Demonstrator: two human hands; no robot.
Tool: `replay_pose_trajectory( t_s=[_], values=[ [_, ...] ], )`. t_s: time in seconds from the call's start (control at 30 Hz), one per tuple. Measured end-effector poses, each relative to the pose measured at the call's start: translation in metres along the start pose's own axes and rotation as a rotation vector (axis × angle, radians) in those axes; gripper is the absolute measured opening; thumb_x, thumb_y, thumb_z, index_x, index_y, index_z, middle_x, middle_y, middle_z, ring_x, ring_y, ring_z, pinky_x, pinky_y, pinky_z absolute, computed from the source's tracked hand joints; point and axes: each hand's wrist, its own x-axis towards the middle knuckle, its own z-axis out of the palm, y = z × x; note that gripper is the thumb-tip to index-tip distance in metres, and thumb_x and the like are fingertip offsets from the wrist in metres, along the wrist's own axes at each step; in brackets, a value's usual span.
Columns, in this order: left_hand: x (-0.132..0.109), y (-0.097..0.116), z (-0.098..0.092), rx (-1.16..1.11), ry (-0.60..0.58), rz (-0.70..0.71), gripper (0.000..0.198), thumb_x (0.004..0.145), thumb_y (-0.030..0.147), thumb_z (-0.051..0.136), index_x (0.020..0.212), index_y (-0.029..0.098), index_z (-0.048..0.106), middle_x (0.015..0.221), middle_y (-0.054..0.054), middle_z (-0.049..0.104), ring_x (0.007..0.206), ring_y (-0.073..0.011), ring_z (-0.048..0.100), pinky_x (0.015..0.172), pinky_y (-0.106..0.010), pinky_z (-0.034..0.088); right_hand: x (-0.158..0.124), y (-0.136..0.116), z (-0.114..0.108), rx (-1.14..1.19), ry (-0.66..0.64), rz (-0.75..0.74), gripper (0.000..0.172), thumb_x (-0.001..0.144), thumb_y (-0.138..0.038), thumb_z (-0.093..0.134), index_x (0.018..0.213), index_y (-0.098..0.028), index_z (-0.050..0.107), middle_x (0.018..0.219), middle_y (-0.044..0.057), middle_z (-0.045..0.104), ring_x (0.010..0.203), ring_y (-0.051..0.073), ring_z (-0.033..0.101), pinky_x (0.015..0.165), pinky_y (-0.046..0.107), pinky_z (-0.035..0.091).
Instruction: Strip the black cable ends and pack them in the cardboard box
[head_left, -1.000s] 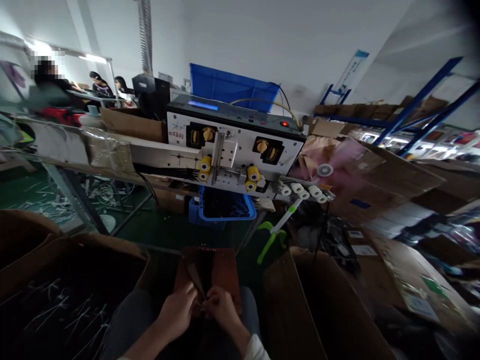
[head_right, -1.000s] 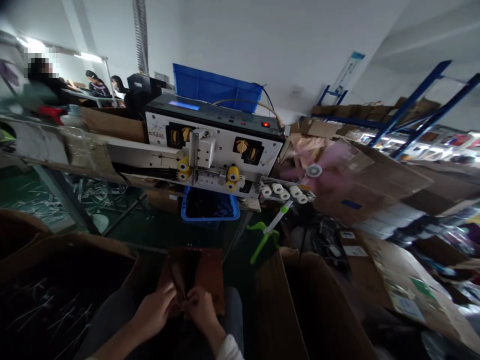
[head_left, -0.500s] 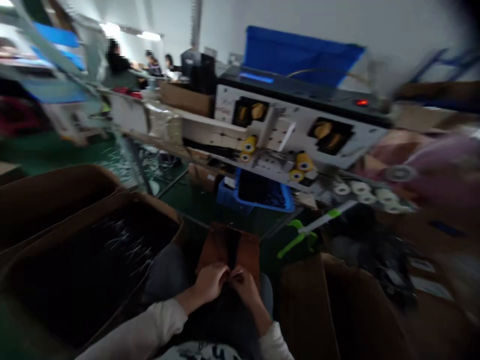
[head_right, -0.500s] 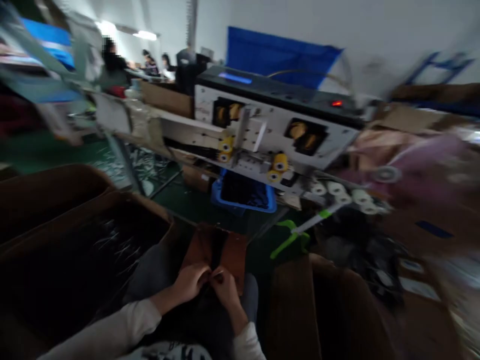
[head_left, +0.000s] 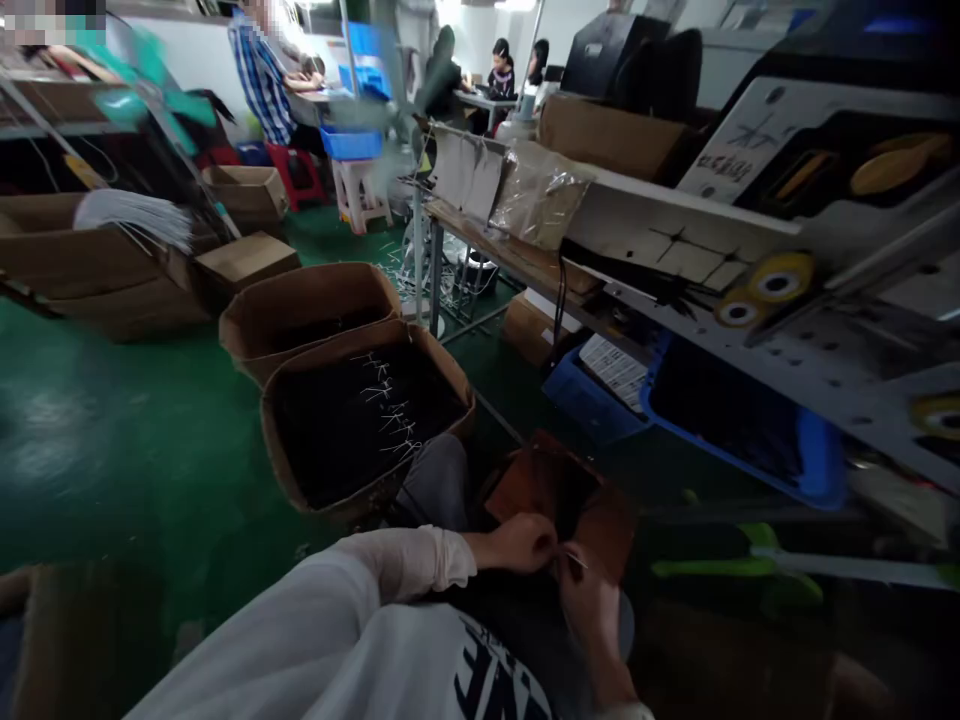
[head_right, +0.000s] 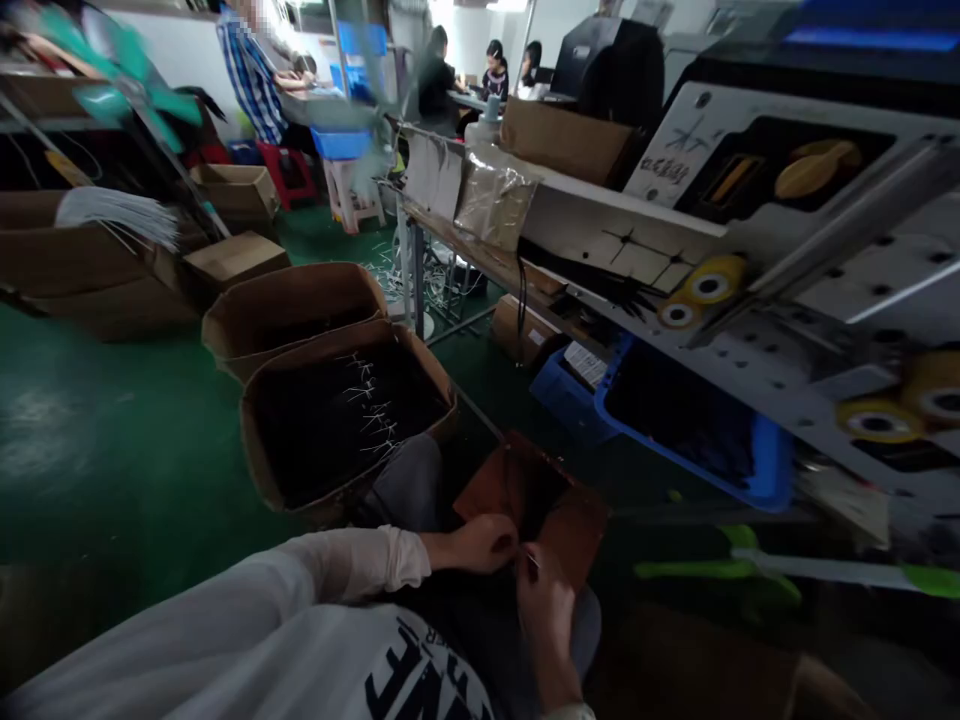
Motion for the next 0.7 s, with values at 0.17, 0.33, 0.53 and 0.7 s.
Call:
replay_pose_trajectory(
  t_s=[0.17, 0.33, 0.53, 0.7],
  values=[
    [-0.001, -0.005, -0.007, -0.106, 0.036, 0.024, 0.020, 0.085, 0.014, 0.046, 0.097, 0.013, 0.063, 0.096, -0.007, 0.067, 0.091, -0.0158, 0.060, 0.082, -0.026, 0.045, -0.004, -0.016, 0.010, 0.025, 0.202, -0.035, 0.033, 0.091, -0.043, 0.041, 0.079, -0.019, 0.059, 0.076, 0.007, 0.060, 0.072, 0.019, 0.057, 0.065, 0.030, 0.043],
    [0.005, -0.006, -0.009, -0.177, 0.009, 0.000, 0.017, 0.084, 0.012, 0.047, 0.088, 0.012, 0.064, 0.089, -0.008, 0.066, 0.086, -0.0172, 0.060, 0.080, -0.028, 0.045, -0.007, -0.020, 0.012, 0.082, 0.268, -0.032, 0.028, 0.091, -0.038, 0.044, 0.076, -0.019, 0.057, 0.078, 0.006, 0.056, 0.077, 0.019, 0.054, 0.070, 0.030, 0.044],
    [0.004, -0.005, -0.011, -0.268, -0.049, -0.056, 0.013, 0.078, 0.007, 0.049, 0.081, 0.013, 0.060, 0.086, -0.007, 0.061, 0.086, -0.0168, 0.056, 0.084, -0.028, 0.042, -0.008, -0.020, 0.012, 0.142, 0.263, 0.006, 0.025, 0.089, -0.035, 0.049, 0.072, -0.018, 0.056, 0.074, 0.004, 0.054, 0.075, 0.017, 0.051, 0.069, 0.030, 0.042],
    [-0.001, -0.019, -0.015, -0.382, -0.037, -0.243, 0.013, 0.086, 0.014, 0.039, 0.083, 0.014, 0.052, 0.088, -0.006, 0.055, 0.086, -0.0158, 0.051, 0.086, -0.031, 0.040, -0.022, -0.021, 0.014, 0.430, 0.247, 0.199, 0.021, 0.084, -0.035, 0.056, 0.072, -0.018, 0.052, 0.082, 0.003, 0.053, 0.086, 0.017, 0.053, 0.079, 0.031, 0.042]
  ],
)
